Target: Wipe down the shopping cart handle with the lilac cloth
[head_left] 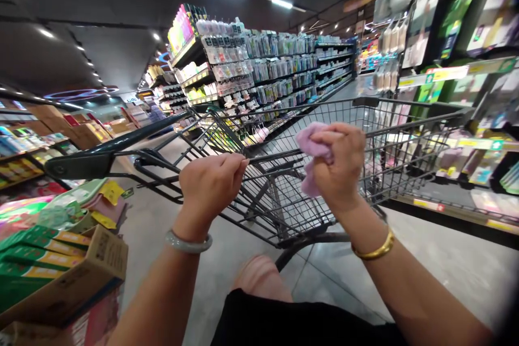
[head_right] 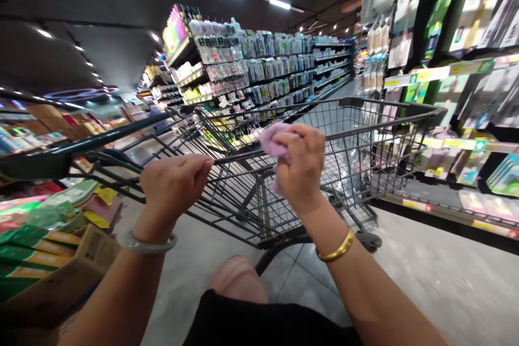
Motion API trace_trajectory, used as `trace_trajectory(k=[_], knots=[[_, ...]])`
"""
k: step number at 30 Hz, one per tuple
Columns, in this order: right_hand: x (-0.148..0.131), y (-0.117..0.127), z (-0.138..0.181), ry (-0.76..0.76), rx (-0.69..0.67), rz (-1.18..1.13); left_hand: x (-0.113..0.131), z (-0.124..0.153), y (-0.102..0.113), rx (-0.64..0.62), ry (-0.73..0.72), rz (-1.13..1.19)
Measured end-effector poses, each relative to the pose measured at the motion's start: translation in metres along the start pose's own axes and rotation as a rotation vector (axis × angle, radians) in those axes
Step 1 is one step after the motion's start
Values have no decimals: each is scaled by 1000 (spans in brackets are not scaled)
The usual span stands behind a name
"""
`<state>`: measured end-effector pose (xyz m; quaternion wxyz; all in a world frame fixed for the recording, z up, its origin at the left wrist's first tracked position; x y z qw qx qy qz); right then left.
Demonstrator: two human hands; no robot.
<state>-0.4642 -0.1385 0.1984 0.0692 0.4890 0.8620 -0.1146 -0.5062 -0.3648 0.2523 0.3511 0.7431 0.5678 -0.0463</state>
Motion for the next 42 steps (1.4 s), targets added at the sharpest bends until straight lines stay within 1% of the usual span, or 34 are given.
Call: trace_trajectory(k=[1, 3, 5, 6, 7, 8, 9, 11, 12, 13, 14, 16, 19, 21, 22, 23, 25, 27, 28, 30, 33, 35, 36, 37, 40, 42], knots=[[-11, -5, 5, 58, -45, -20, -1, 0, 0, 7, -2, 9], [-34, -17, 16, 216, -178, -56, -2, 1, 0, 17, -10, 31], [-51, -24, 24, 369, -283, -50, -3, 2, 0, 38, -22, 58], [-54, -23, 24, 411, -286, -41, -3, 2, 0, 56, -30, 72], [-53, -19, 20, 420, -256, -35, -3, 3, 1, 77, -37, 85], [-49, -13, 15, 390, -203, -34, -3, 3, 1, 95, -44, 98], [-43, -6, 8, 326, -135, -38, -3, 3, 2, 110, -52, 112], [-29, 7, -4, 161, -22, -42, -1, 3, 3, 119, -64, 139], [-25, 10, -7, 99, 10, -35, -1, 3, 3, 122, -67, 151], [-25, 11, -7, 71, 16, -28, 0, 2, 3, 124, -68, 161], [-29, 9, -5, 85, -1, -24, 1, 2, 3, 126, -68, 169], [-45, -2, 5, 207, -103, -27, 1, 0, 2, 127, -63, 180], [-69, -25, 28, 459, -332, -5, 1, -3, -1, 123, -59, 218], [-74, -31, 35, 556, -416, 31, 1, -5, -3, 112, -44, 250], [-72, -30, 33, 561, -416, 39, 2, -6, -4, 102, -33, 265], [-68, -26, 27, 538, -388, 35, 3, -7, -4, 91, -13, 280], [-57, -13, 10, 424, -294, 33, 9, -9, -6, 74, 52, 306], [-46, -2, -5, 302, -218, 55, 15, -11, -8, 107, 157, 323], [-43, 2, -8, 264, -206, 80, 19, -11, -9, 149, 221, 324], [-43, 3, -4, 257, -220, 124, 25, -10, -12, 260, 340, 312], [-50, -5, 18, 351, -315, 168, 33, -8, -18, 401, 442, 313], [-52, -9, 31, 418, -374, 202, 35, -6, -21, 451, 444, 338], [-52, -9, 34, 437, -383, 209, 35, -5, -23, 466, 435, 352], [-51, -5, 33, 443, -363, 205, 35, -4, -24, 475, 425, 367], [-43, 15, 17, 385, -206, 188, 33, -1, -25, 500, 389, 404], [-36, 27, 7, 341, -118, 222, 32, 0, -25, 514, 379, 419]])
Point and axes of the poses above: each hand's wrist, its own z-axis away from the middle knuckle, its own y-axis out of the back of the hand, x = y × z, the point moved 5 cm from there along -z, towards the middle knuckle, and after that the axes turned 2 degrees about y, right-handed, at the moved point
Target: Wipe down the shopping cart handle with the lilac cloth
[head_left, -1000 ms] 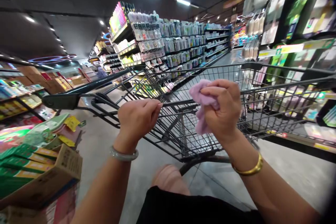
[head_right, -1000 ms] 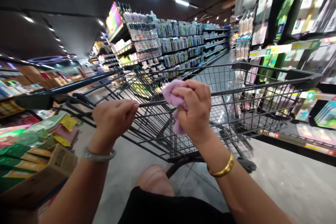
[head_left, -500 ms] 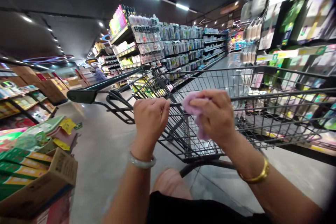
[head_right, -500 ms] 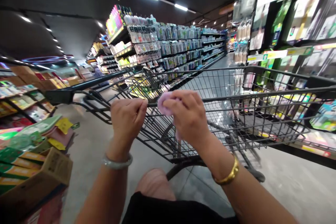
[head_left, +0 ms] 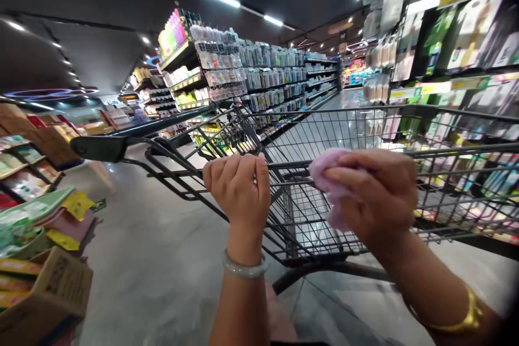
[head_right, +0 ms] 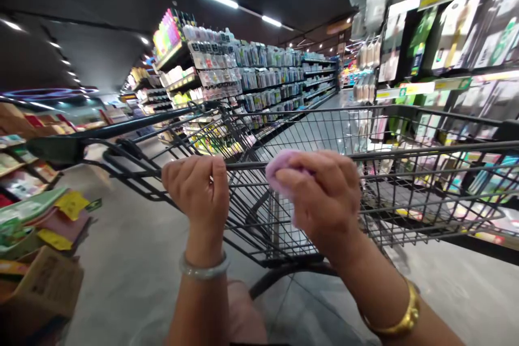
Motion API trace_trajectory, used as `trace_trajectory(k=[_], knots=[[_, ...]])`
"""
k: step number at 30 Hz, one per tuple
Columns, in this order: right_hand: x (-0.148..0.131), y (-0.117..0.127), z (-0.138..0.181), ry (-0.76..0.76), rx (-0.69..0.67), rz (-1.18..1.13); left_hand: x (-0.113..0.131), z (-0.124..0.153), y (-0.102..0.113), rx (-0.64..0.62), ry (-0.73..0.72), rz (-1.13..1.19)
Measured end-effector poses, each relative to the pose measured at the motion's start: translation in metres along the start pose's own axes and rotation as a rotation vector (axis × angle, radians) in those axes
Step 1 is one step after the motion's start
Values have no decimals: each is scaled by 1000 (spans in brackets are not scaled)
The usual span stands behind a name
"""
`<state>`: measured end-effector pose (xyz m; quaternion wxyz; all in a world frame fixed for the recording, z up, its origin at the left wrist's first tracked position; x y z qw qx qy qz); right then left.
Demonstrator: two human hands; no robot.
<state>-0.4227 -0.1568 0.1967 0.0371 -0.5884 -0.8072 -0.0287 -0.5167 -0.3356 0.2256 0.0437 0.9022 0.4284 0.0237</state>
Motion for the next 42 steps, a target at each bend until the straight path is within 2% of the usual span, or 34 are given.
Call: trace_trajectory(k=[4, 8, 10, 14, 17, 19, 22, 25, 27, 30, 32, 35, 39, 40, 42], knots=[[2, -6, 10, -39, -10, 40, 0, 1, -1, 1, 8, -8], [-18, -24, 30, 147, -165, 48, 1, 0, -1, 1, 17, -17], [-16, -19, 30, 184, -166, 38, 1, 0, -1, -6, 22, -19], [19, 8, 13, -28, 18, 46, 3, 0, -1, -26, 37, -10], [25, 10, 10, -95, 39, 66, 4, 1, -1, -33, 44, -9], [11, -2, 18, -43, -42, 48, 3, 1, -1, -23, 47, -14], [-20, -23, 36, 154, -201, 33, 3, 2, -1, -18, 48, -19], [-30, -26, 43, 269, -253, 14, 4, 2, -1, -28, 52, -17], [-18, -14, 34, 215, -187, 14, 4, 3, -1, -24, 52, -15], [13, 10, 18, 2, -13, 30, 5, 3, -1, 13, 39, -7], [27, 16, 14, -94, 28, 54, 5, 4, -1, 35, 34, 1], [23, 9, 19, -49, -8, 58, 5, 4, -3, 36, 43, 8], [9, -5, 27, 194, -184, 63, 4, 4, -3, 45, 53, 15], [12, -2, 26, 206, -176, 60, 4, 4, -3, 50, 53, 19], [28, 11, 20, 127, -76, 37, 3, 5, -3, 52, 54, 31]])
Point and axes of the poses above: each hand's wrist, its own z-axis away from the middle knuckle, its own y-axis out of the back of the hand, x = y × z, the point moved 5 cm from there along -z, towards the middle knuckle, and after that the axes turned 2 degrees about y, right-handed, at the moved point
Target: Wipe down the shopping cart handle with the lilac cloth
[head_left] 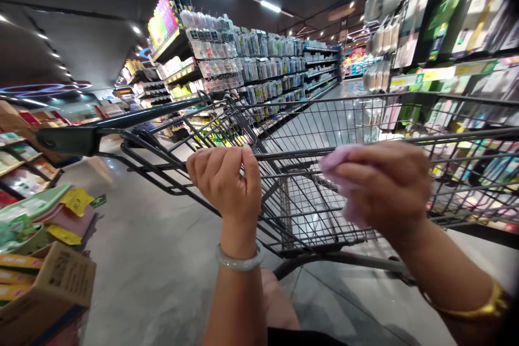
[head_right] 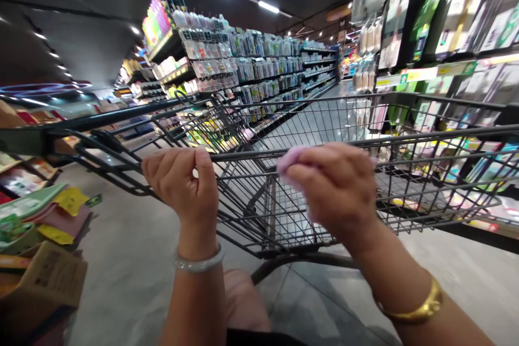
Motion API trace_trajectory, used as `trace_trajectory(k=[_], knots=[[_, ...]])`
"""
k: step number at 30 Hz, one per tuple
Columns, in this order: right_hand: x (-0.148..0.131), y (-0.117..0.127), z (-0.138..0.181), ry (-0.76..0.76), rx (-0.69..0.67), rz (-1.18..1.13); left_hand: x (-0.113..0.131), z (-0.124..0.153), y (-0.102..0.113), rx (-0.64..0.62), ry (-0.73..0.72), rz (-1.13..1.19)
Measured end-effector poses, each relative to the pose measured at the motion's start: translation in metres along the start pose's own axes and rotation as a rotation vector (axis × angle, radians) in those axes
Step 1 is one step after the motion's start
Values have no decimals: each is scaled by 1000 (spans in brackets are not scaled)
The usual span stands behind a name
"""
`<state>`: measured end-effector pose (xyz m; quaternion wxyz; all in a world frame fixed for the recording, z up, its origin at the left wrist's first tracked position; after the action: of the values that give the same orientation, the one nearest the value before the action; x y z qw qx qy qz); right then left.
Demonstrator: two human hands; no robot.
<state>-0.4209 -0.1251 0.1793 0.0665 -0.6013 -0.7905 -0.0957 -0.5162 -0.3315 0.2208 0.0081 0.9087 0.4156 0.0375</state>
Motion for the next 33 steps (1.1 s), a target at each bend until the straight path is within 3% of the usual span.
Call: trace_trajectory(k=[2, 5, 7, 10, 12, 17, 19, 22, 25, 28, 33], knots=[[18, 13, -1, -129, 94, 11, 0, 0, 0, -5, 6, 10], [23, 15, 0, -245, 107, 51, 0, 1, 0, -7, 36, 17], [8, 5, 2, -190, 42, 7, 2, 3, 1, -14, 88, 22], [-17, -10, 3, 8, -90, 4, 14, 6, -2, -67, 110, 50], [-15, -7, 2, 39, -77, 16, 27, 8, -5, -108, 60, 98], [34, 22, -2, -264, 122, 71, 46, 15, -14, -143, 39, 175], [40, 25, 1, -335, 164, 98, 47, 17, -16, -123, 60, 186], [24, 12, 5, -283, 123, 40, 46, 20, -19, -75, 69, 192], [1, -4, 6, -100, -7, 11, 45, 21, -21, -56, 65, 185], [4, 1, 4, -23, 3, 27, 45, 21, -21, -48, 66, 186], [42, 26, 3, -319, 158, 43, 47, 21, -21, -51, 65, 180]])
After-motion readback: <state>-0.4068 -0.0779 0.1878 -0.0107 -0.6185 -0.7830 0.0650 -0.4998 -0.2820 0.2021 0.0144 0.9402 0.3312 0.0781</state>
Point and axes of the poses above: each hand's wrist, its own z-axis away from the middle knuckle, its own y-axis out of the back of the hand, x = y × z, the point moved 5 cm from there along -z, towards the middle knuckle, and after that the axes turned 2 degrees about y, right-handed, at the moved point
